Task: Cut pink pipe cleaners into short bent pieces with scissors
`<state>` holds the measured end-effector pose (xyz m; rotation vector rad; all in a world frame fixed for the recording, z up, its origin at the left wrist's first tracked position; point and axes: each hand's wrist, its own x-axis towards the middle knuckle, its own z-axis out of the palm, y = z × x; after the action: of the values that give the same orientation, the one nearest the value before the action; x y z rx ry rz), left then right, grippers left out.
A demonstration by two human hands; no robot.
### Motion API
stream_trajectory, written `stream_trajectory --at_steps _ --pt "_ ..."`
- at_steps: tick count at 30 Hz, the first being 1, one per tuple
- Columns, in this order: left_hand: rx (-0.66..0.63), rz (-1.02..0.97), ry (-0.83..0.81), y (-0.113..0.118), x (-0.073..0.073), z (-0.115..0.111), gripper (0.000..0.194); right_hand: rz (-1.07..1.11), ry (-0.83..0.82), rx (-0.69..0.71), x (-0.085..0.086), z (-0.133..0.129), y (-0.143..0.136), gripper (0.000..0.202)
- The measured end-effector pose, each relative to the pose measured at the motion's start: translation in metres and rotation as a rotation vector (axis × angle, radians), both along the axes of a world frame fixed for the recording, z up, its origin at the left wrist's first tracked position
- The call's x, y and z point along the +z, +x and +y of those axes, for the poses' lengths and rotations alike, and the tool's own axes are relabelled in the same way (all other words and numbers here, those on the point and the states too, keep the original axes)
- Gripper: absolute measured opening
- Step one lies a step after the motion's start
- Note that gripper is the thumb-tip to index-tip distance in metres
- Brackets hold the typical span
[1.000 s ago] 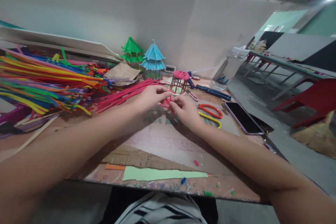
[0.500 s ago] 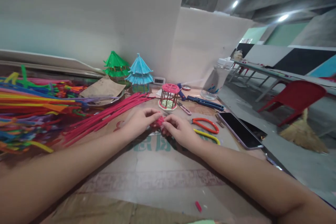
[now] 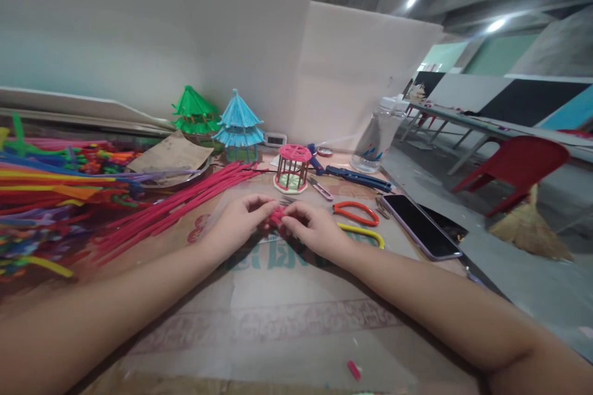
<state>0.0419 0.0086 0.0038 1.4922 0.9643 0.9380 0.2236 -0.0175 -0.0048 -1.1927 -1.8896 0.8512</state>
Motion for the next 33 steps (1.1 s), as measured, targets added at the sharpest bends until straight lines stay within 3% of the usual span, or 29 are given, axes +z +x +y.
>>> stream_trajectory --at_steps 7,15,21,33 --pt "-0.043 -0.009 -0.018 -0.002 -0.002 0.003 0.028 -0.014 0.020 0.011 0.001 -0.006 -0.003 0.016" --pt "0.007 -0.031 -0.033 0.000 0.001 0.002 0.024 -0.076 0.162 -0.087 -0.003 0.002 0.002 0.011" --pt "-0.031 -0.027 0.006 -0.002 -0.003 0.005 0.025 -0.002 0.054 -0.049 -0.002 0.004 -0.001 0.017" --pt "-0.005 -0.002 -0.007 -0.003 -0.007 0.007 0.025 -0.032 0.133 -0.077 0.003 0.000 -0.003 0.007"
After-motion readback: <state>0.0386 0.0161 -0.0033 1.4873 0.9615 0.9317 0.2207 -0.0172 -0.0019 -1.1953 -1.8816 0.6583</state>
